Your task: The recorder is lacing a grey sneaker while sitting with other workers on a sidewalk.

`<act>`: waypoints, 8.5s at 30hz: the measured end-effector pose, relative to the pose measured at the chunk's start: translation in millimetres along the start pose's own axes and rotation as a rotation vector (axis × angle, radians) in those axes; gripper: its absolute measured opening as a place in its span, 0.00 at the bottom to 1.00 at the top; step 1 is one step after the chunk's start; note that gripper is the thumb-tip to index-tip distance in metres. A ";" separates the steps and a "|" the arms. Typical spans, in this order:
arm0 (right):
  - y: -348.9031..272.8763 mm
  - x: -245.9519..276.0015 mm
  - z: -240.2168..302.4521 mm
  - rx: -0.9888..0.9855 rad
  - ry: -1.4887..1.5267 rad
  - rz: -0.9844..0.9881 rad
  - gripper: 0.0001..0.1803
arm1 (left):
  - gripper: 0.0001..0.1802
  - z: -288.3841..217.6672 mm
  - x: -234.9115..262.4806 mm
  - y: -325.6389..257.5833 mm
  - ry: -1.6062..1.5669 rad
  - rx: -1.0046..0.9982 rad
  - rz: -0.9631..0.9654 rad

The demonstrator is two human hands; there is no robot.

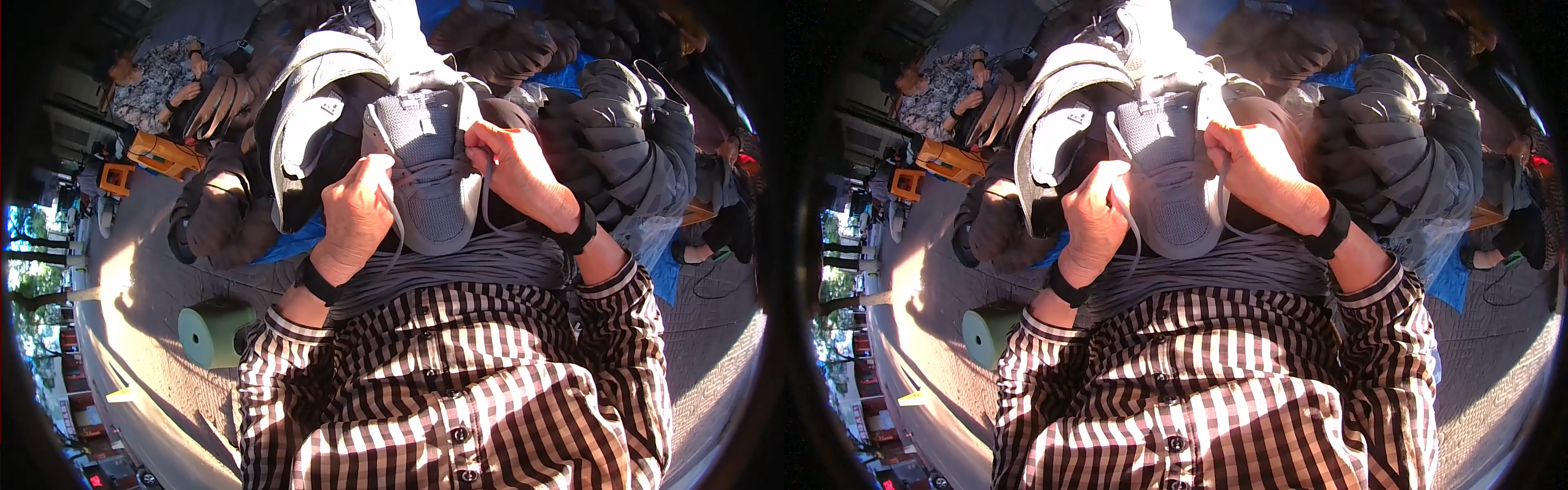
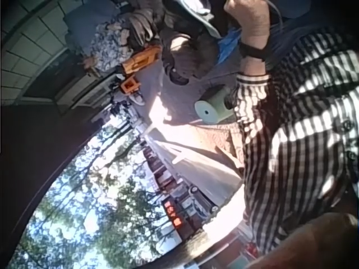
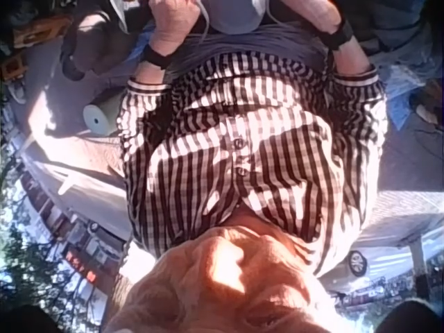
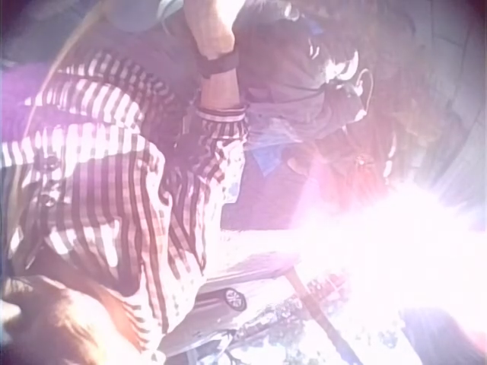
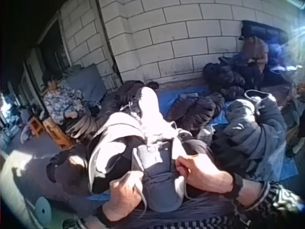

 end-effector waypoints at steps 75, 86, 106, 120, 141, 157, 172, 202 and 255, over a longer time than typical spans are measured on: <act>12.0 -2.3 40.4 0.829 -0.801 0.293 0.04 | 0.09 -33.1 -32.5 55.7 0.345 -0.689 0.917; 14.3 -5.2 37.7 0.853 -0.733 0.340 0.04 | 0.02 -39.3 -32.0 53.5 0.438 -0.677 0.899; 25.2 -4.9 41.2 0.770 -0.650 0.507 0.06 | 0.02 -31.1 -22.6 49.2 0.463 -0.689 0.793; 33.2 -5.8 26.2 0.601 -0.360 0.432 0.07 | 0.03 -16.3 -31.8 52.6 0.290 -0.548 0.781; 43.5 -23.9 29.5 0.374 -0.242 0.212 0.07 | 0.09 -12.2 -54.5 55.5 0.426 -0.407 1.081; 2.7 -10.6 64.9 0.387 -0.240 -0.020 0.08 | 0.05 22.0 -50.7 67.7 -0.571 0.500 0.823; -43.9 -124.8 249.2 0.843 0.028 0.698 0.09 | 0.17 -88.3 -40.2 173.4 -0.500 -0.085 0.611; -23.8 12.5 -24.1 -0.125 0.333 0.075 0.07 | 0.07 -1.6 -32.6 61.7 -0.215 0.309 0.790; -17.0 23.7 -2.7 0.055 0.171 -0.277 0.06 | 0.07 -25.7 103.1 70.0 0.295 -0.047 0.167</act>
Point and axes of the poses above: each hand's wrist, its own y-axis towards the middle knuckle, its own x-axis out of the back of the hand, z = x × y, the point moved 8 cm from there along y, towards the middle knuckle, and after that the axes turned 3 degrees about -x, right-handed, at the moved point
